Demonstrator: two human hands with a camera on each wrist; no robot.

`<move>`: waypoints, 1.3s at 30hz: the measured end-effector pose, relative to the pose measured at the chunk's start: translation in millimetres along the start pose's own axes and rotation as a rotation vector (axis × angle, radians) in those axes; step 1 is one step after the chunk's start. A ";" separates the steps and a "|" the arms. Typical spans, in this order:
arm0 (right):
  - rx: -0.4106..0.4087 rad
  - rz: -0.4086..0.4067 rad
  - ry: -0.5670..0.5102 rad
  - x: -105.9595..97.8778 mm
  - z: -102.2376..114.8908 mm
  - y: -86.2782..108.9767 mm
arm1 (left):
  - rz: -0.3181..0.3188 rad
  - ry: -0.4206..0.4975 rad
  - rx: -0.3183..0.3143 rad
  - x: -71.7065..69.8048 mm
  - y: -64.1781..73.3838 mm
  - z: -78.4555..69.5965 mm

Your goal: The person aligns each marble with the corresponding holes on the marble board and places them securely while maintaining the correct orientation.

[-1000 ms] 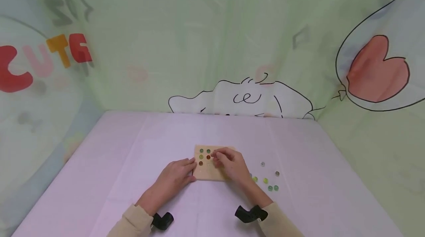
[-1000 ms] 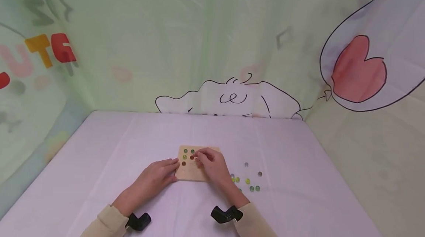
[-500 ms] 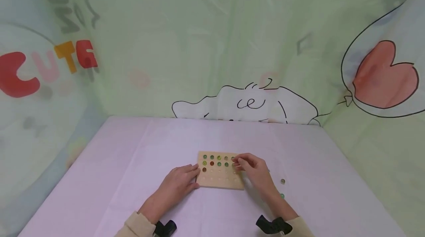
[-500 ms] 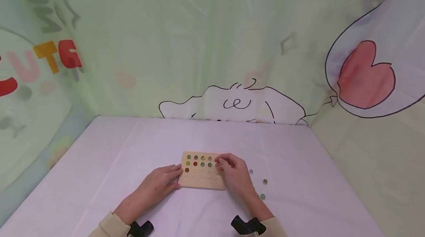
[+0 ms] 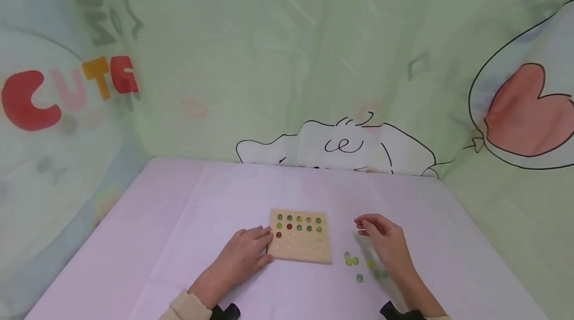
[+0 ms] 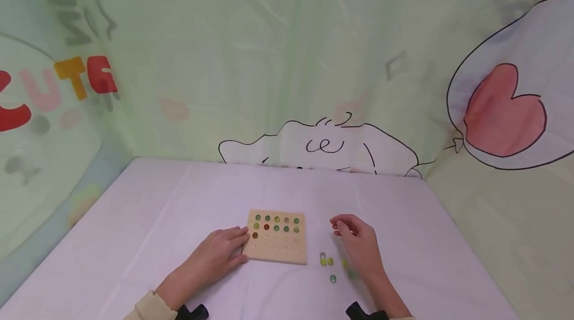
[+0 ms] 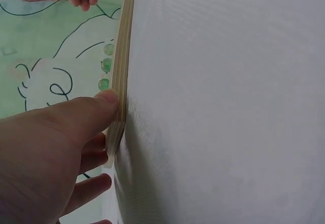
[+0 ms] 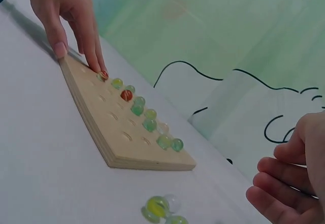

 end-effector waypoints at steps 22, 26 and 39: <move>0.133 -0.145 0.338 -11.5 -44.7 -17.1 | -0.089 0.012 0.032 -7.3 1.4 0.0; 0.138 -0.123 0.360 -10.6 -45.5 -16.0 | -0.109 0.008 0.041 -7.0 -0.5 -0.5; 0.106 -0.104 0.412 -7.0 -48.4 -15.3 | -0.079 0.054 0.029 0.1 -2.9 -2.9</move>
Point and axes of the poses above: each hand's wrist, its own y-axis away from the middle knuckle, its own x-axis out of the palm, z = x × y, the point moved 8 cm from there along -y, towards the middle knuckle, and after that the axes turned 10 degrees about x, right-handed, at the moved point
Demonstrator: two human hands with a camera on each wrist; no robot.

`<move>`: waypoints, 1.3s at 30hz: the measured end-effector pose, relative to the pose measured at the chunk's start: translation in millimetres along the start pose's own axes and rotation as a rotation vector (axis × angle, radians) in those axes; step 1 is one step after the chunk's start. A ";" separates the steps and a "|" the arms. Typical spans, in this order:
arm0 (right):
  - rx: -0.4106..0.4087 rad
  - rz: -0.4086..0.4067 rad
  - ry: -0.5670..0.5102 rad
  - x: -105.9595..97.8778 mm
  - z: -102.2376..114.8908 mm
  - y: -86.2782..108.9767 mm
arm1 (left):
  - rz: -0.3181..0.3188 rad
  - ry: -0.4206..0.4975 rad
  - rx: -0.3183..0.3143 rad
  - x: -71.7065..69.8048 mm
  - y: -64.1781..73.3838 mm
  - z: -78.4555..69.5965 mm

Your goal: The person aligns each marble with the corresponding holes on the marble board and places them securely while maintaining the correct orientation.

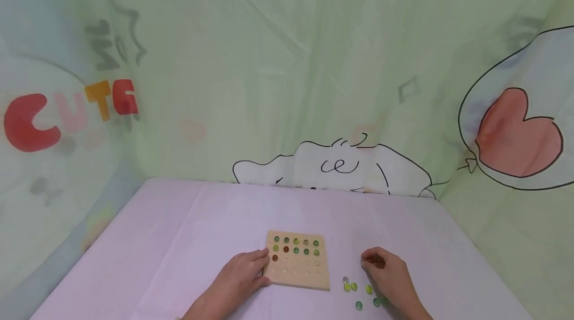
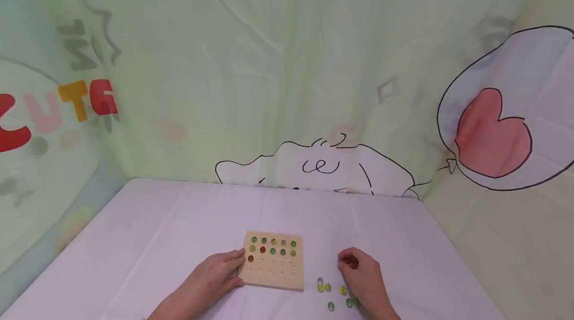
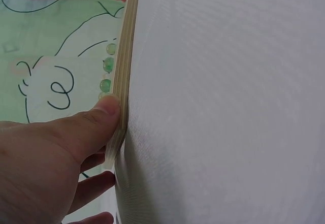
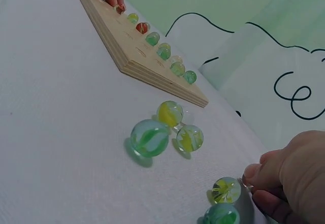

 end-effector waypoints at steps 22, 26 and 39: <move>0.104 0.036 -0.172 3.3 14.3 -3.1 | 0.030 -0.009 -0.003 0.9 -0.7 0.9; 0.093 0.070 -0.247 5.4 21.7 0.7 | 0.025 -0.019 0.009 -0.3 -0.8 0.2; 0.062 0.196 -0.385 28.8 52.7 12.3 | 0.026 -0.025 -0.002 0.3 -1.8 2.0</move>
Point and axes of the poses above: each hand's wrist, its own y-axis away from the middle knuckle, its own x-axis out of the palm, z = x × y, the point moved 8 cm from there along -y, towards the middle knuckle, and after that the axes turned 10 degrees about x, right-handed, at the moved point
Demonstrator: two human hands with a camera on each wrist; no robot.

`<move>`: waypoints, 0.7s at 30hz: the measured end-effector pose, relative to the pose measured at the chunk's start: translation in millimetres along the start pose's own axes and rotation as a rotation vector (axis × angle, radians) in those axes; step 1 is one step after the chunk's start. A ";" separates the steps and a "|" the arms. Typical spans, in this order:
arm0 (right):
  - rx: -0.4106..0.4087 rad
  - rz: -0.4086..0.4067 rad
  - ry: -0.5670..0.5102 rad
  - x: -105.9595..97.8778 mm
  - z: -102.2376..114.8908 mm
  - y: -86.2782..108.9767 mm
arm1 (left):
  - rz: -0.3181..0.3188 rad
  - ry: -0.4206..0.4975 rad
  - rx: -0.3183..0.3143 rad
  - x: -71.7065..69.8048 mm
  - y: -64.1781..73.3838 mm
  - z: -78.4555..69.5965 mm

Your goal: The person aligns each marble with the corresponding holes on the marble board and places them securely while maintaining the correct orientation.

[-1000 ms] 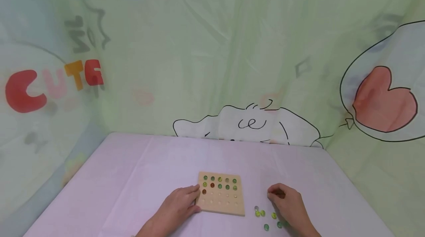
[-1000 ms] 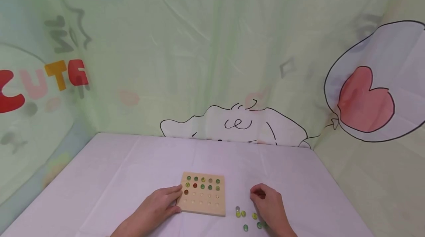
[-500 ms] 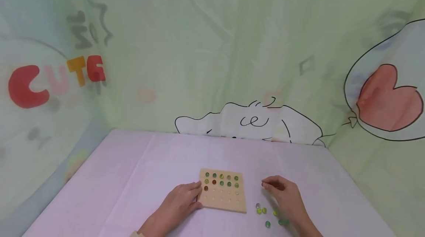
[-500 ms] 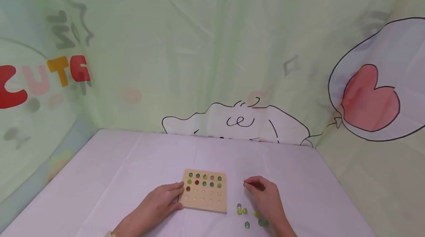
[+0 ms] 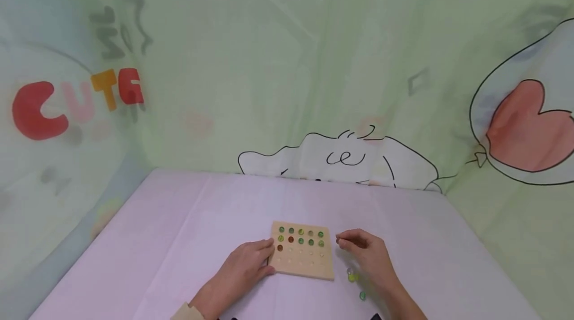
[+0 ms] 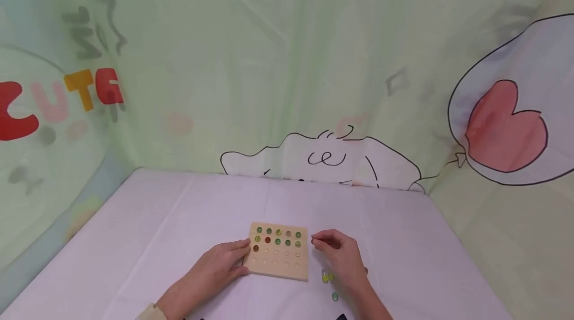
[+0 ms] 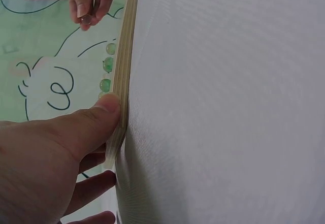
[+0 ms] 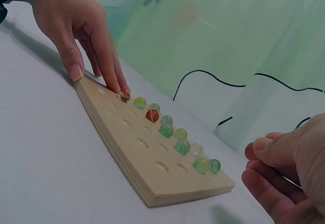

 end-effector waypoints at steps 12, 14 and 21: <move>-0.122 0.097 -0.093 31.6 22.9 6.7 | 0.002 -0.025 0.000 -3.8 -4.2 4.9; -0.122 0.104 -0.085 37.1 23.3 8.7 | -0.004 -0.032 0.009 -4.4 -3.1 3.7; -0.089 0.094 -0.066 54.4 22.3 10.7 | -0.021 -0.025 0.024 -4.9 -1.2 1.1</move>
Point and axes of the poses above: each hand's wrist, its own y-axis away from the middle knuckle, its own x-axis out of the palm, z = x × y, the point moved 8 cm from there along -y, towards the middle knuckle, and after that the axes turned 10 degrees about x, right-handed, at the moved point
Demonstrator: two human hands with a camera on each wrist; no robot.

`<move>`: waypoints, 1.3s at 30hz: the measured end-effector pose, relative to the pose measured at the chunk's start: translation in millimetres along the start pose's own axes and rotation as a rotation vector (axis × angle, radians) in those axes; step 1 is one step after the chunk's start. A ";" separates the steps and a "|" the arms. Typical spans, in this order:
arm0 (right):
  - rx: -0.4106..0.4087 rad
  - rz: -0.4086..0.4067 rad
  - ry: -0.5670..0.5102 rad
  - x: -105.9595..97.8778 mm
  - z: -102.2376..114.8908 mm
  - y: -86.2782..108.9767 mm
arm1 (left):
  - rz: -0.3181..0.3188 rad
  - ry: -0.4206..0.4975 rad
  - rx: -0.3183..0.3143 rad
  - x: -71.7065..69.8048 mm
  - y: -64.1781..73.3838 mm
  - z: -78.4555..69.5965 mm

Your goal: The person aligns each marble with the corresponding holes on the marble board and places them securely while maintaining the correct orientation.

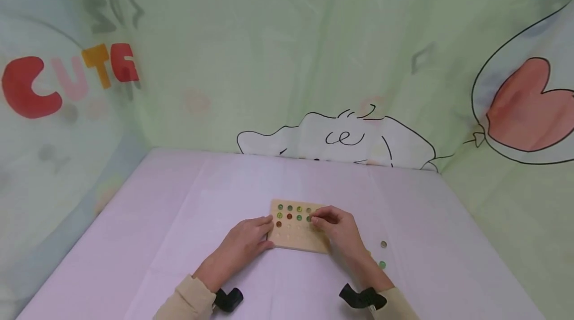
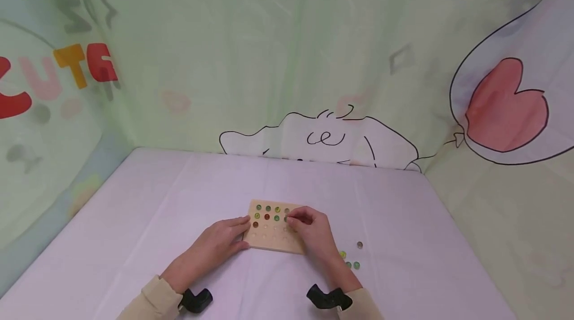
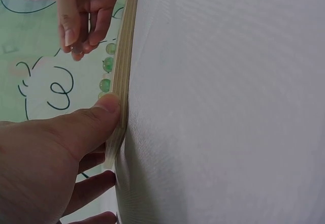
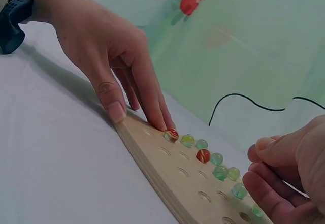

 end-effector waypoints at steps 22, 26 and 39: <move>-0.063 0.047 0.071 38.1 15.9 -3.1 | 0.061 0.069 -0.047 2.1 -3.3 6.4; -0.080 0.048 0.083 42.3 14.2 -0.6 | 0.060 0.066 -0.040 4.2 -2.8 5.0; -0.146 -0.004 0.179 50.4 17.6 2.0 | 0.040 0.054 -0.029 5.7 -2.3 4.5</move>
Point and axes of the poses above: each hand's wrist, its own y-axis away from the middle knuckle, its own x-axis out of the palm, z = x × y, the point moved 8 cm from there along -y, towards the middle knuckle, and after that the axes turned 10 degrees about x, right-handed, at the moved point
